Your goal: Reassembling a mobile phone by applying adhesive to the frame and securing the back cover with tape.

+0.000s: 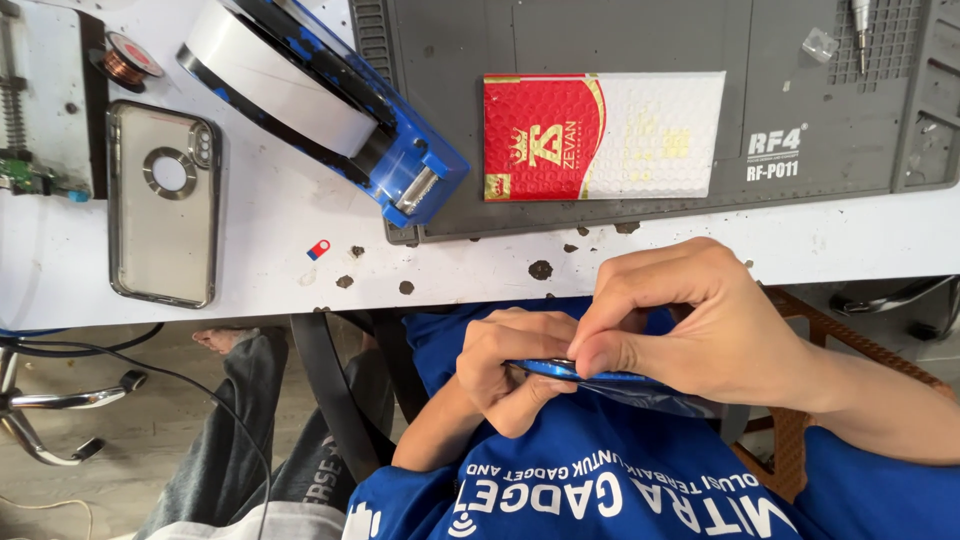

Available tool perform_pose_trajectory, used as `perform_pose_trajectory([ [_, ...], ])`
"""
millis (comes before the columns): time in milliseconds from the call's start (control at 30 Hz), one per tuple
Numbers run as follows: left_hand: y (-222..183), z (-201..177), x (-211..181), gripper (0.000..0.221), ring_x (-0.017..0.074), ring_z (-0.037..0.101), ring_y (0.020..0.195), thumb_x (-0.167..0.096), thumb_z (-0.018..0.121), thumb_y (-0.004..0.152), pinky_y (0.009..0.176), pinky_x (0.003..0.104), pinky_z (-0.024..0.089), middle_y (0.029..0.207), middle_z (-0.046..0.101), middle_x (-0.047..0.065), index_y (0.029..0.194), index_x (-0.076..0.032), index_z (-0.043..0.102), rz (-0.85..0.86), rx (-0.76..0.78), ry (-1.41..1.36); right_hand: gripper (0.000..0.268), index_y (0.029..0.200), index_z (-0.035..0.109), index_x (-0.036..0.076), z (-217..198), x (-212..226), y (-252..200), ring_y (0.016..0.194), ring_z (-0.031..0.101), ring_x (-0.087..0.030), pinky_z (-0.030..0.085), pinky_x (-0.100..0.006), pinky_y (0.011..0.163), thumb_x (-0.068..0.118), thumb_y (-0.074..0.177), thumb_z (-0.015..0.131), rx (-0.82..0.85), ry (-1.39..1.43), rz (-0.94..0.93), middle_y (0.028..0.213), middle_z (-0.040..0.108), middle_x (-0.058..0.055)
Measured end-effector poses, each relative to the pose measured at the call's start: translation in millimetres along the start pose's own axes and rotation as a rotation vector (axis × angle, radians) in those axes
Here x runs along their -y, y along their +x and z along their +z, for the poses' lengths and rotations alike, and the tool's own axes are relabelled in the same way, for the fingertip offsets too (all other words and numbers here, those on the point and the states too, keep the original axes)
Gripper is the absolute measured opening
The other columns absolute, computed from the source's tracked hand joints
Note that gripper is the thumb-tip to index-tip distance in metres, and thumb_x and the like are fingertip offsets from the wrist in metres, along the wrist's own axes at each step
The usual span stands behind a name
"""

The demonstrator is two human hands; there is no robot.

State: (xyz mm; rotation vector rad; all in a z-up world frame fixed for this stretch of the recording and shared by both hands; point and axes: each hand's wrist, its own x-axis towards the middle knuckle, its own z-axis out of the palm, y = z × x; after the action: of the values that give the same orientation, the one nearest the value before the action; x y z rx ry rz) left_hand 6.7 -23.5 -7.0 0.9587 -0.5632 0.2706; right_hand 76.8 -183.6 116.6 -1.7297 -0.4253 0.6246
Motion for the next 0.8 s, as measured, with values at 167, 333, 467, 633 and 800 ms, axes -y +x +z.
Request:
perform_pose_trajectory([
  [167, 12, 1, -10, 0.007, 0.0377, 0.078, 0.092, -0.008, 0.054, 0.107, 0.089, 0.045, 0.063, 0.102, 0.073, 0.021, 0.11, -0.003, 0.056, 0.008, 0.099, 0.064, 0.058, 0.116, 0.075, 0.019, 5, -21, -10, 0.11, 0.059, -0.016, 0.047, -0.028, 0.087, 0.062, 0.077, 0.072, 0.092, 0.205, 0.113, 0.116, 0.064, -0.006],
  [333, 17, -3, -2, 0.006, 0.0399, 0.079, 0.083, 0.004, 0.056, 0.101, 0.071, 0.041, 0.068, 0.096, 0.072, 0.023, 0.104, 0.001, 0.06, 0.089, 0.148, 0.029, 0.046, 0.103, 0.07, 0.019, 6, -23, -15, 0.11, 0.066, -0.018, 0.052, -0.032, 0.1, 0.059, 0.08, 0.074, 0.132, 0.3, 0.068, 0.116, 0.066, -0.008],
  [467, 26, 1, -15, 0.006, 0.038, 0.077, 0.075, 0.002, 0.054, 0.104, 0.063, 0.042, 0.063, 0.092, 0.072, 0.022, 0.102, 0.0, 0.06, 0.059, 0.186, 0.043, 0.027, 0.091, 0.072, 0.02, 4, -22, -23, 0.112, 0.072, -0.024, 0.061, -0.036, 0.105, 0.045, 0.083, 0.076, 0.136, 0.301, -0.039, 0.12, 0.067, -0.014],
  [633, 27, -4, -6, 0.019, 0.0408, 0.077, 0.075, 0.013, 0.044, 0.095, 0.069, 0.046, 0.069, 0.087, 0.07, 0.024, 0.099, 0.005, 0.061, 0.183, 0.23, -0.029, 0.017, 0.095, 0.074, 0.019, -6, -30, -31, 0.117, 0.079, -0.031, 0.068, -0.04, 0.105, 0.024, 0.082, 0.082, 0.159, 0.291, -0.127, 0.128, 0.07, -0.021],
  [800, 26, -2, -15, 0.018, 0.0403, 0.078, 0.074, 0.012, 0.045, 0.098, 0.068, 0.049, 0.072, 0.088, 0.071, 0.025, 0.1, 0.002, 0.059, 0.07, 0.194, -0.055, 0.027, 0.098, 0.073, 0.02, -5, -35, -35, 0.113, 0.082, -0.029, 0.073, -0.032, 0.097, 0.024, 0.076, 0.088, 0.098, 0.236, -0.158, 0.121, 0.076, -0.019],
])
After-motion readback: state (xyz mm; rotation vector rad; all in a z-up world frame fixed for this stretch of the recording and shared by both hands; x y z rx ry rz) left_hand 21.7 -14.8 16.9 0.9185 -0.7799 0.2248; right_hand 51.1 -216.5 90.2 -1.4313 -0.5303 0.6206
